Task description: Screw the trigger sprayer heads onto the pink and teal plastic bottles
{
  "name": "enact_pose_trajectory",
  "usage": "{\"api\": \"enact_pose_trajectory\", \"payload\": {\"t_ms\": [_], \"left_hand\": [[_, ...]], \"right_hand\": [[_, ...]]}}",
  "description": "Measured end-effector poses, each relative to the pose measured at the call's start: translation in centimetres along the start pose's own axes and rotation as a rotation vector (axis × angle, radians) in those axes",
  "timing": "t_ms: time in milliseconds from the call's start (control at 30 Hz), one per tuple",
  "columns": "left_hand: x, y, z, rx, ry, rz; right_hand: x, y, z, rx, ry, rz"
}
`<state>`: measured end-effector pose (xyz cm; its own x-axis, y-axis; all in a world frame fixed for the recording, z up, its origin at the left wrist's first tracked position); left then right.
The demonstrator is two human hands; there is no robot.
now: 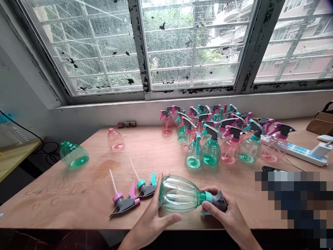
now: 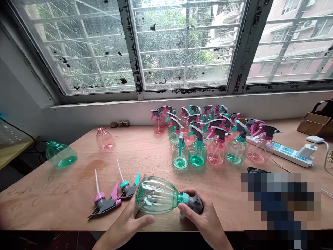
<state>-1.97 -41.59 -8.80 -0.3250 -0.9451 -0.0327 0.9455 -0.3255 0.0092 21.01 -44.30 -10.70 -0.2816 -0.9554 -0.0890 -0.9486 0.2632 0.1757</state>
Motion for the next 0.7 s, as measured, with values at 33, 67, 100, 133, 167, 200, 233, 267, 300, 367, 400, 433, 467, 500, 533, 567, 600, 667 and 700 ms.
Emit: {"api": "enact_pose_trajectory", "payload": {"t_ms": [33, 67, 100, 133, 167, 200, 233, 267, 300, 367, 400, 433, 467, 500, 533, 567, 600, 667, 700], "left_hand": [[0.0, 0.0, 0.0, 0.013, -0.011, -0.007], [-0.1, 0.0, 0.0, 0.026, -0.023, -0.022], [-0.1, 0.0, 0.1, 0.036, -0.032, -0.034], [-0.1, 0.1, 0.2, 0.041, -0.033, -0.04], [-0.2, 0.1, 0.4, 0.038, -0.028, -0.042], [-0.3, 0.1, 0.5, 0.035, -0.018, -0.041], [-0.3, 0.1, 0.5, 0.035, -0.007, -0.041], [-0.3, 0.2, 0.5, 0.035, 0.004, -0.041], [-0.3, 0.2, 0.4, 0.034, 0.011, -0.041], [-0.3, 0.1, 0.1, 0.015, 0.019, -0.027], [-0.2, 0.0, -0.1, -0.006, 0.023, -0.018], [-0.1, -0.1, -0.3, -0.031, 0.029, -0.011], [0.0, -0.2, -0.2, -0.057, 0.043, -0.008], [0.1, -0.3, 0.1, -0.081, 0.068, -0.004], [0.0, -0.5, 0.6, -0.127, 0.11, 0.009], [-0.2, -0.6, 1.3, -0.187, 0.159, 0.033], [-0.7, -0.8, 2.3, -0.269, 0.217, 0.075], [-2.8, -1.2, 4.4, -0.492, 0.296, 0.176], [-4.4, -1.4, 5.3, -0.548, 0.305, 0.209]], "right_hand": [[0.0, 0.0, 0.0, -0.002, -0.001, -0.008], [0.0, 0.0, 0.1, -0.002, -0.002, -0.014], [0.0, 0.0, 0.1, -0.001, -0.002, -0.019], [0.0, -0.1, 0.1, -0.001, 0.0, -0.024], [0.0, -0.1, 0.1, 0.0, 0.001, -0.029], [-0.1, -0.1, 0.1, 0.0, 0.004, -0.034], [-0.1, -0.1, 0.1, -0.001, 0.006, -0.038], [-0.1, -0.1, 0.1, -0.001, 0.007, -0.04], [-0.2, -0.1, 0.1, 0.001, 0.006, -0.04], [-0.2, -0.1, 0.1, 0.008, 0.004, -0.029], [-0.2, -0.1, 0.1, 0.015, 0.003, -0.016], [-0.2, -0.1, 0.1, 0.021, 0.003, -0.001], [-0.2, -0.2, 0.1, 0.023, 0.006, 0.017], [-0.2, -0.2, 0.1, 0.024, 0.012, 0.035], [-0.1, -0.2, 0.1, 0.025, 0.016, 0.055], [-0.1, -0.3, 0.1, 0.023, 0.018, 0.073], [-0.1, -0.4, 0.1, 0.019, 0.019, 0.087], [-0.1, -0.4, 0.0, 0.007, 0.022, 0.102], [-0.1, -0.5, 0.0, 0.004, 0.023, 0.104]]}}
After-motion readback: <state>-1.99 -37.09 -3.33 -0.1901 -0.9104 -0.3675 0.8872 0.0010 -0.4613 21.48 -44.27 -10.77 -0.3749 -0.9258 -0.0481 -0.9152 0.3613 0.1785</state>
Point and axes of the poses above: each hand's wrist, its own x-axis away from the middle knuckle, its own y-axis out of the palm, z = x × y, the point moved 3 cm from there along -x, towards the middle knuckle, and after that the axes turned 10 degrees about z, right-handed, at the moved point
